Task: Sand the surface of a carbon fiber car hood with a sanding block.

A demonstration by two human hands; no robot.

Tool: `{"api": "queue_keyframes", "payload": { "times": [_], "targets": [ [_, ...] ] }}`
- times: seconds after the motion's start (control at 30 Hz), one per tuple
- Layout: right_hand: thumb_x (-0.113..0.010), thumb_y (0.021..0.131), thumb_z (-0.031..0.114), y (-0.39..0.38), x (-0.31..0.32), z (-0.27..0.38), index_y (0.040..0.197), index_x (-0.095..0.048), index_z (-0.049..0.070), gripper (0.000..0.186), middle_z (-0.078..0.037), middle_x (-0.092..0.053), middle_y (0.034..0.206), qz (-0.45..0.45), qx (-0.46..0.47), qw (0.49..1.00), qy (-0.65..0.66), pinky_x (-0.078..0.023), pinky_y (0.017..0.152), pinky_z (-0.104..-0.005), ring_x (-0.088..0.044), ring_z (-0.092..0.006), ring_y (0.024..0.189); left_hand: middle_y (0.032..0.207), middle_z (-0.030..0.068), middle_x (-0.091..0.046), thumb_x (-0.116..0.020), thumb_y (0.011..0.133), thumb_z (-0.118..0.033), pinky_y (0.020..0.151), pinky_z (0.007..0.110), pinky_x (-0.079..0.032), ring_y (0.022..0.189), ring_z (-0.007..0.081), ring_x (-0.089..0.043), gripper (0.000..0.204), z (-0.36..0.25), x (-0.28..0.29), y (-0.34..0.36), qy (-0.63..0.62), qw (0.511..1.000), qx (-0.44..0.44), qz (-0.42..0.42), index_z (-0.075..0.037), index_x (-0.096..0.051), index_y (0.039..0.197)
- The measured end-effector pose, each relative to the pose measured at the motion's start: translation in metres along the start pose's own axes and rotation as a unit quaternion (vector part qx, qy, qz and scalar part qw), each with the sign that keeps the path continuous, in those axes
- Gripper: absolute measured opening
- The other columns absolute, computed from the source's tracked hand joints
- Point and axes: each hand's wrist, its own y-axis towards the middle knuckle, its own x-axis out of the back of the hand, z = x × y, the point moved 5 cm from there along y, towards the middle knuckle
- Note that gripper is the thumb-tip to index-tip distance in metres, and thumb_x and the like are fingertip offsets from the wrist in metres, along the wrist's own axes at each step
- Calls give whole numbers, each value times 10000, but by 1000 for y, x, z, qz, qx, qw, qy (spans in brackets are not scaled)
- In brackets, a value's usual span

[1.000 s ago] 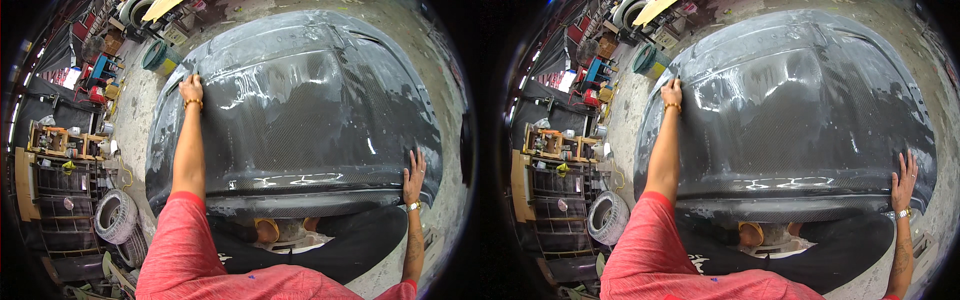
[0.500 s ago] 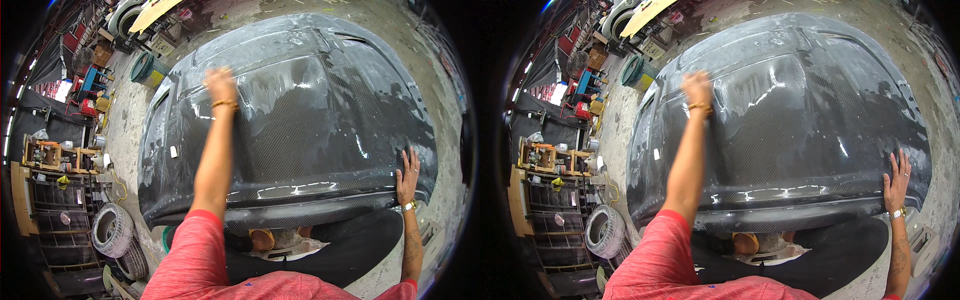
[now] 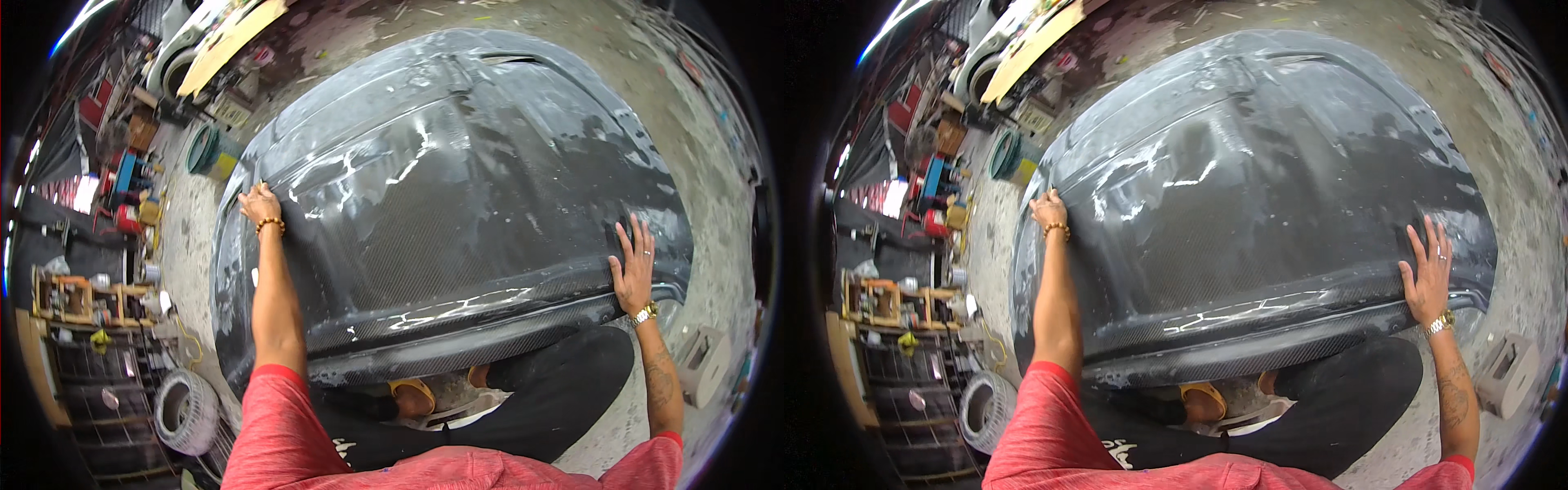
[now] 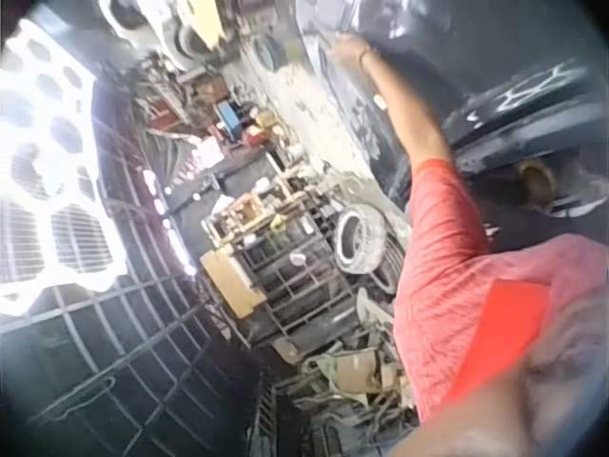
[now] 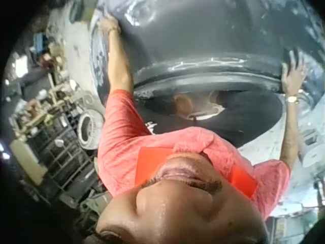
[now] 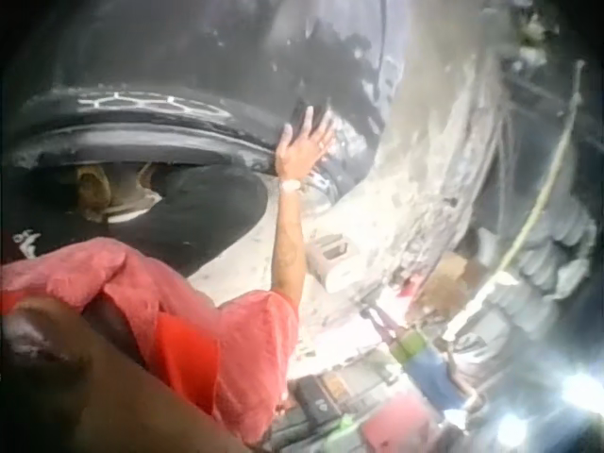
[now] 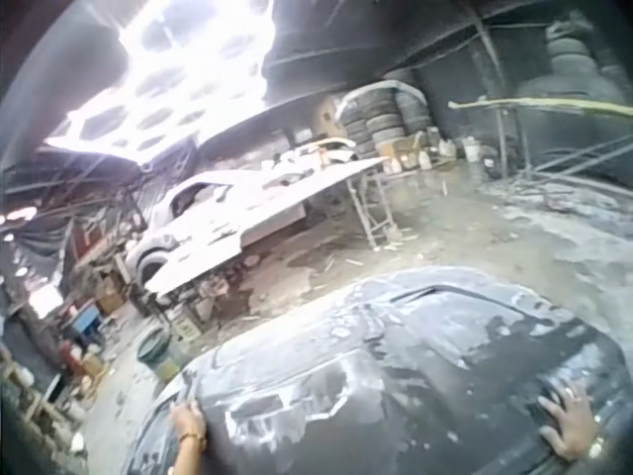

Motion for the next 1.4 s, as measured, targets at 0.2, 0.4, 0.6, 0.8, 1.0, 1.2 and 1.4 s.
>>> {"api": "queue_keyframes", "payload": {
  "times": [0.2,0.4,0.6,0.8,1.0,1.2,1.4],
  "targets": [
    [-475,1021,430,-14,13,-23,1556,-419,218,578,-88,-245,1679,0,-27,999,-22,-112,1251,-551,-173,-345,1554,890,149,-696,-552,945,-222,799,541,-447,936,356,-612,238,-368,38,-68,-174,958,-216,-79,-98,-715,824],
    [-451,1036,430,-10,-11,-32,1546,-435,220,552,-74,-257,1675,16,-20,999,-36,-95,1251,-542,-167,-336,1558,1137,110,-680,-563,960,-237,992,551,-440,1226,331,-551,240,-448,47,-92,-197,945,-251,72,-90,-734,1043],
    [-441,1052,420,-13,4,-44,1560,-416,184,560,-74,-258,1678,-17,-3,998,-59,-86,1250,-554,-164,-330,1561,1047,193,-717,-545,972,-349,937,557,-457,1129,350,-598,326,-107,-14,-9,-145,985,-27,89,-110,-767,979],
    [-424,1054,434,-15,12,-43,1572,-395,188,574,-70,-250,1684,-20,-11,995,-94,-96,1254,-545,-165,-323,1563,1002,121,-735,-519,984,-299,897,538,-476,1101,307,-600,323,-109,-13,-28,-40,993,11,111,-117,-782,941],
    [-461,1039,416,-8,10,-33,1562,-407,179,577,-82,-252,1680,-4,-5,999,-38,-107,1253,-546,-177,-333,1557,1407,214,-581,-637,907,-215,1104,556,-396,1293,411,-533,343,-442,28,-60,-137,949,-243,147,-56,-701,1205],
    [-408,1040,496,-17,-2,-61,1554,-420,195,596,-86,-260,1675,9,-10,998,-69,-88,1249,-558,-177,-346,1553,1038,111,-701,-576,908,-189,904,489,-478,1087,307,-611,191,-443,24,-76,-156,934,-315,61,-97,-735,961],
    [-401,1048,491,-13,1,-59,1564,-404,163,612,-99,-260,1676,-19,6,993,-114,-76,1252,-547,-155,-336,1562,1032,199,-711,-567,962,-316,823,539,-520,944,414,-661,317,-66,-13,0,-163,985,-9,51,-89,-786,983]
  ]
}}
